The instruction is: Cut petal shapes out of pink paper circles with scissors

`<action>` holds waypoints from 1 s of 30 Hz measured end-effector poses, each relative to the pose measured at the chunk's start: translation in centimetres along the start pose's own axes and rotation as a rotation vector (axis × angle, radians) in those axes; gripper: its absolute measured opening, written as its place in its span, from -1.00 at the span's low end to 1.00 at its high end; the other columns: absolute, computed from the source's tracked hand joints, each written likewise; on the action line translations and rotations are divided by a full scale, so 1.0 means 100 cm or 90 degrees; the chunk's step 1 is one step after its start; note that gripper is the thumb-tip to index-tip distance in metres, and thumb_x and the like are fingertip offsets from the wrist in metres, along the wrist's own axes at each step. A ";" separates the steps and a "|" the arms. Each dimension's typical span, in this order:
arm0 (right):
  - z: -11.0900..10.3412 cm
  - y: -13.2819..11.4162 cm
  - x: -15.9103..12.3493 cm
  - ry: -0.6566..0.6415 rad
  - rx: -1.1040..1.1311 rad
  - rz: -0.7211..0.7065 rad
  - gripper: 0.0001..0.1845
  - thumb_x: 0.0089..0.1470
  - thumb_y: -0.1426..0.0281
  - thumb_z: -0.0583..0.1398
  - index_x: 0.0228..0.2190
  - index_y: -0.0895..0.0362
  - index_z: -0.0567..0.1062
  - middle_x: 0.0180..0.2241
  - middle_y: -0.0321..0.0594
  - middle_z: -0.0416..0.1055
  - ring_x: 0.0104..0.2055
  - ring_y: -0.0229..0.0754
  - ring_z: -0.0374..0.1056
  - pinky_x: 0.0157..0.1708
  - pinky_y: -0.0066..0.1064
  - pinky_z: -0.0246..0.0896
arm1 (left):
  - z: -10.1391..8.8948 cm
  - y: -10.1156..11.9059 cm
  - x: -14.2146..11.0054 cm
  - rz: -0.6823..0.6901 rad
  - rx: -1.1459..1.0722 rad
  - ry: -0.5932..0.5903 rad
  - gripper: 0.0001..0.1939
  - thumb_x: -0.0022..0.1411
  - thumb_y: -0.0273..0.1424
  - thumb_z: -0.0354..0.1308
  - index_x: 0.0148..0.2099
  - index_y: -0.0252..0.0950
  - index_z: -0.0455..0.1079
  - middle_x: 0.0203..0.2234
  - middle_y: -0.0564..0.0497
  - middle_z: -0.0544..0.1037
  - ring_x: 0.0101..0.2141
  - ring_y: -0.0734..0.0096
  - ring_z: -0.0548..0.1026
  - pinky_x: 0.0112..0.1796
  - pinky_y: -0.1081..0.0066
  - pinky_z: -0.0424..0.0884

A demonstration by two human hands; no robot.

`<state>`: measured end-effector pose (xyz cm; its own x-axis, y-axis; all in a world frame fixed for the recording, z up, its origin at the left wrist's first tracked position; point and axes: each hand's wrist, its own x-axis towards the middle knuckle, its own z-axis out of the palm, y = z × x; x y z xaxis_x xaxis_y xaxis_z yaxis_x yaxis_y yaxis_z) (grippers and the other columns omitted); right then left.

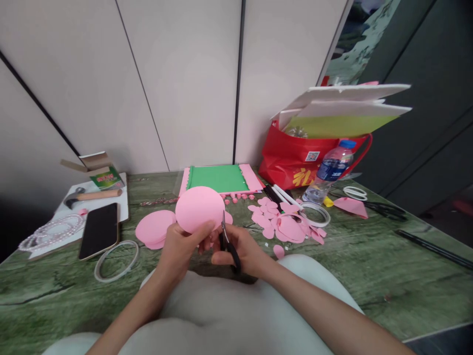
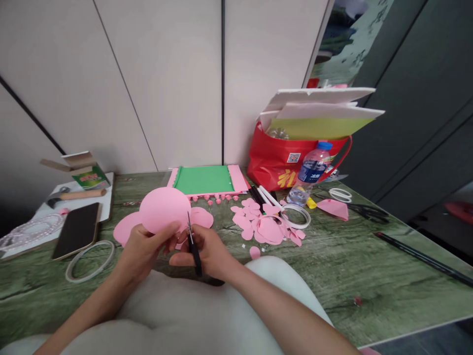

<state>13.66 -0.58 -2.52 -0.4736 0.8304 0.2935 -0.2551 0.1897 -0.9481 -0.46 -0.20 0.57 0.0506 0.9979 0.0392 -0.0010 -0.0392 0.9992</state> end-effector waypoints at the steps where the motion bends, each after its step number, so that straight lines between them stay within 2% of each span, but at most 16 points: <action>1: 0.001 0.000 0.000 -0.002 0.005 -0.007 -0.62 -0.22 0.19 0.32 -0.47 0.13 0.28 -0.46 -0.30 0.33 -0.49 -0.32 0.16 -0.44 -0.45 0.09 | 0.000 0.000 -0.001 0.005 -0.001 -0.004 -0.76 -0.05 -0.36 0.23 -0.65 -0.36 0.35 -0.81 0.10 0.34 -0.72 0.56 0.27 -0.69 0.53 0.16; 12: 0.006 0.001 -0.003 0.002 0.055 -0.022 -0.64 -0.19 0.19 0.31 -0.46 0.12 0.30 -0.49 -0.29 0.33 -0.48 -0.28 0.21 -0.47 -0.44 0.08 | 0.002 0.001 -0.006 0.030 -0.036 -0.031 -0.75 -0.02 -0.34 0.21 -0.63 -0.35 0.36 -0.81 0.10 0.34 -0.75 0.56 0.24 -0.73 0.52 0.13; 19: 0.010 0.000 -0.002 0.019 0.085 -0.004 -0.58 -0.26 0.12 0.33 -0.49 0.11 0.29 -0.50 -0.30 0.31 -0.45 -0.22 0.28 -0.40 -0.36 0.19 | 0.003 0.003 -0.007 0.017 -0.049 -0.051 -0.77 -0.02 -0.36 0.21 -0.64 -0.34 0.37 -0.80 0.08 0.36 -0.74 0.53 0.28 -0.72 0.51 0.19; 30: 0.011 -0.001 -0.003 0.025 0.087 -0.017 -0.60 -0.24 0.17 0.32 -0.57 0.11 0.24 -0.52 -0.28 0.31 -0.44 -0.20 0.30 -0.43 -0.36 0.17 | 0.006 0.007 -0.008 0.001 -0.067 -0.048 -0.71 -0.02 -0.38 0.20 -0.71 -0.34 0.33 -0.84 0.10 0.32 -0.77 0.57 0.24 -0.73 0.53 0.16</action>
<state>12.91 -1.47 -2.35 -0.4327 0.8464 0.3105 -0.3803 0.1409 -0.9141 0.05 -1.09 1.26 0.1254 0.9911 0.0439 -0.1060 -0.0306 0.9939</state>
